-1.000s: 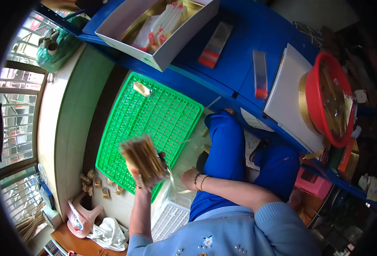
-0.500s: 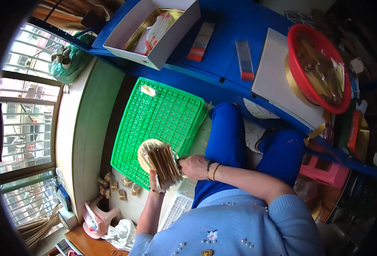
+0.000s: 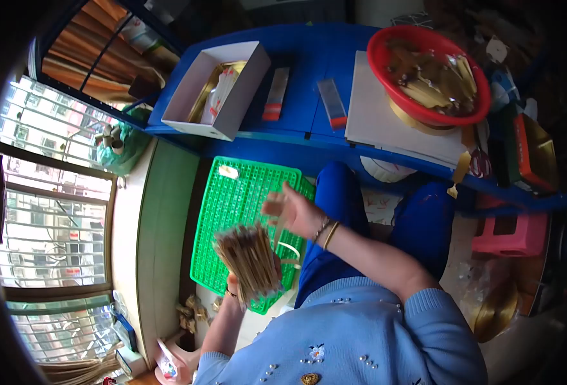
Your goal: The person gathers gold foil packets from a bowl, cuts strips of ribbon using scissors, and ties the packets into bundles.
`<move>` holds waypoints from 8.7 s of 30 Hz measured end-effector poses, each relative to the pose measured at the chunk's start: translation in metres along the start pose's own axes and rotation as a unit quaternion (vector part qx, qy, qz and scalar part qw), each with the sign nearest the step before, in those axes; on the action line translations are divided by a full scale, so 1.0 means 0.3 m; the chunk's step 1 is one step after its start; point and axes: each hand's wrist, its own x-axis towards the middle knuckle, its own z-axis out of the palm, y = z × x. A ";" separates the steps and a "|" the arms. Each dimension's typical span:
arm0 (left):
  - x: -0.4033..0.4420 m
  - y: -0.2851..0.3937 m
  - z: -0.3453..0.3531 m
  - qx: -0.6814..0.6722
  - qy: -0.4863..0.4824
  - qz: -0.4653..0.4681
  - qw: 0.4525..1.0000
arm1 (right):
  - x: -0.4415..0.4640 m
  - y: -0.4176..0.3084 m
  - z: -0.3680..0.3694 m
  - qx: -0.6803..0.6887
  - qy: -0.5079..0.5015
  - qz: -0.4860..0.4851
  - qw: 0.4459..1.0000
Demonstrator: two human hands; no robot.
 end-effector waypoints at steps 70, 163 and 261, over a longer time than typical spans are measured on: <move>0.312 0.392 0.384 0.913 -0.090 0.160 0.364 | -0.148 -0.517 0.407 -0.772 -0.143 -0.431 0.445; 0.572 -0.283 0.178 0.750 0.203 0.015 0.629 | -0.452 0.033 -0.248 -0.750 0.071 -0.329 0.569; 0.608 -0.118 0.421 0.155 -0.147 -0.308 0.927 | -1.020 -0.853 -0.640 -0.646 0.671 -0.241 0.271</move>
